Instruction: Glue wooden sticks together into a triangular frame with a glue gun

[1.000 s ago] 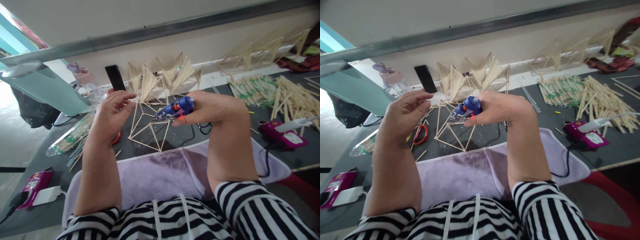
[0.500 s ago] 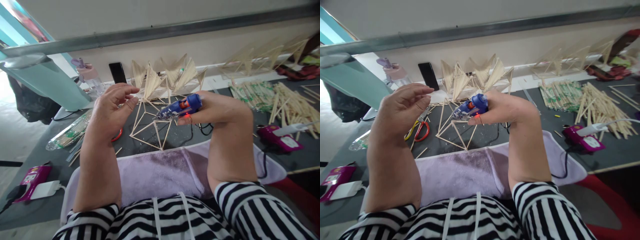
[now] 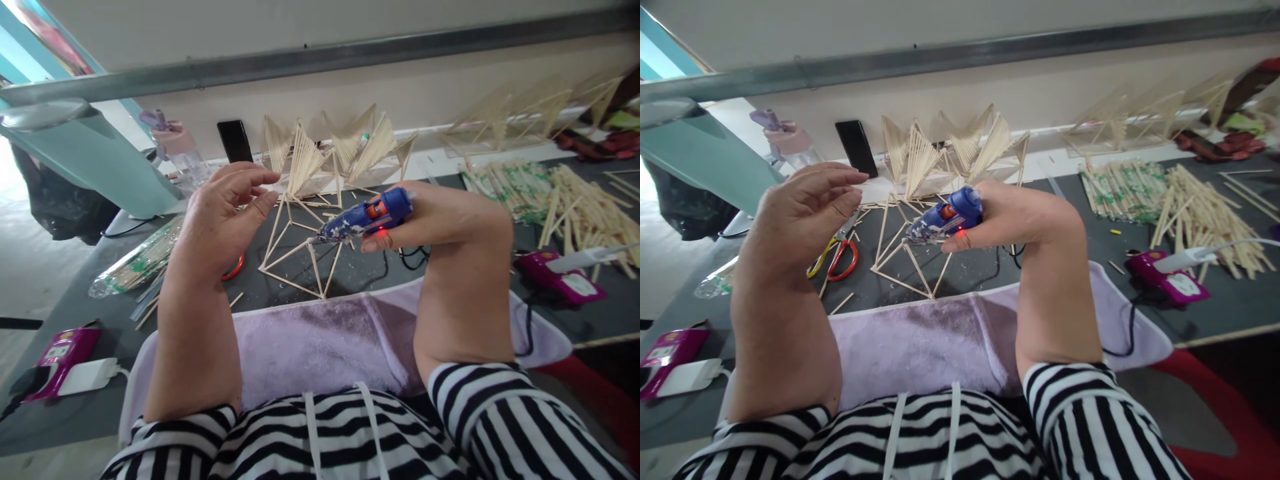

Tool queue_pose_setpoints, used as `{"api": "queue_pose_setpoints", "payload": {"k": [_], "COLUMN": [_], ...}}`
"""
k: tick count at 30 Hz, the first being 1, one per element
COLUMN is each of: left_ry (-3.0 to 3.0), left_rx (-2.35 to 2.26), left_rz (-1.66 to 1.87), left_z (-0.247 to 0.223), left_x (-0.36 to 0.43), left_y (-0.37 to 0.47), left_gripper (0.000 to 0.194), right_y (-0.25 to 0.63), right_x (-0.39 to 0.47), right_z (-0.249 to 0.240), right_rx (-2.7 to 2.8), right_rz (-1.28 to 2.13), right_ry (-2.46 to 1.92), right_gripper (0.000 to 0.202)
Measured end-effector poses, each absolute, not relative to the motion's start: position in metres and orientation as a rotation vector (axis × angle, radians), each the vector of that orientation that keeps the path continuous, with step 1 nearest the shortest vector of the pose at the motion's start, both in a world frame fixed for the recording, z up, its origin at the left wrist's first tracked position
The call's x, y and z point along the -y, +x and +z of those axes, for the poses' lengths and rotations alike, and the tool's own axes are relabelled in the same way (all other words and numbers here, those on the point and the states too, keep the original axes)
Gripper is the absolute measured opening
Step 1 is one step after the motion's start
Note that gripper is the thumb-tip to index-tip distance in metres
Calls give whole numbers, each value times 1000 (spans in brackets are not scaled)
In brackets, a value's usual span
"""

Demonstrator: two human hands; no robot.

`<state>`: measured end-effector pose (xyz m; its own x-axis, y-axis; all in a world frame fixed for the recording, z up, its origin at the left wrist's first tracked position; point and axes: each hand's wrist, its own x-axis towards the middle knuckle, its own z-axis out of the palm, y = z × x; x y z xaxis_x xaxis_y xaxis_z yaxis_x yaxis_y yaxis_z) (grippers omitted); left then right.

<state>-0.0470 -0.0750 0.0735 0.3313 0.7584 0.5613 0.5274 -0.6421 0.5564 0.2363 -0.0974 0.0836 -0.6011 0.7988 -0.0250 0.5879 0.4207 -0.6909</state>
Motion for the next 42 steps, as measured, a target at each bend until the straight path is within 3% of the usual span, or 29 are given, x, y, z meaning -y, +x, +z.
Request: {"api": "queue_pose_setpoints", "payload": {"k": [8,20,33,42], "left_ry": [2366,2486,2447,2470], "left_rx": [-1162,-1163,-1218,-1303], "left_rz": [1181,858,802,875], "left_z": [71,76,73,80], "left_x": [74,76,70,77], "left_y": [-48,-47,-52,-58], "left_gripper": [19,21,23,29], "right_y": [244,248,247,239], "right_x": [95,102,92,120], "right_z": [78,88,80,91], "right_rx": [2250,2218,2251,1944], "right_rz": [1093,1025,1068,882], "right_ry": [-1311,-1247,-1304,-1290], "right_gripper": [34,34,34,35]}}
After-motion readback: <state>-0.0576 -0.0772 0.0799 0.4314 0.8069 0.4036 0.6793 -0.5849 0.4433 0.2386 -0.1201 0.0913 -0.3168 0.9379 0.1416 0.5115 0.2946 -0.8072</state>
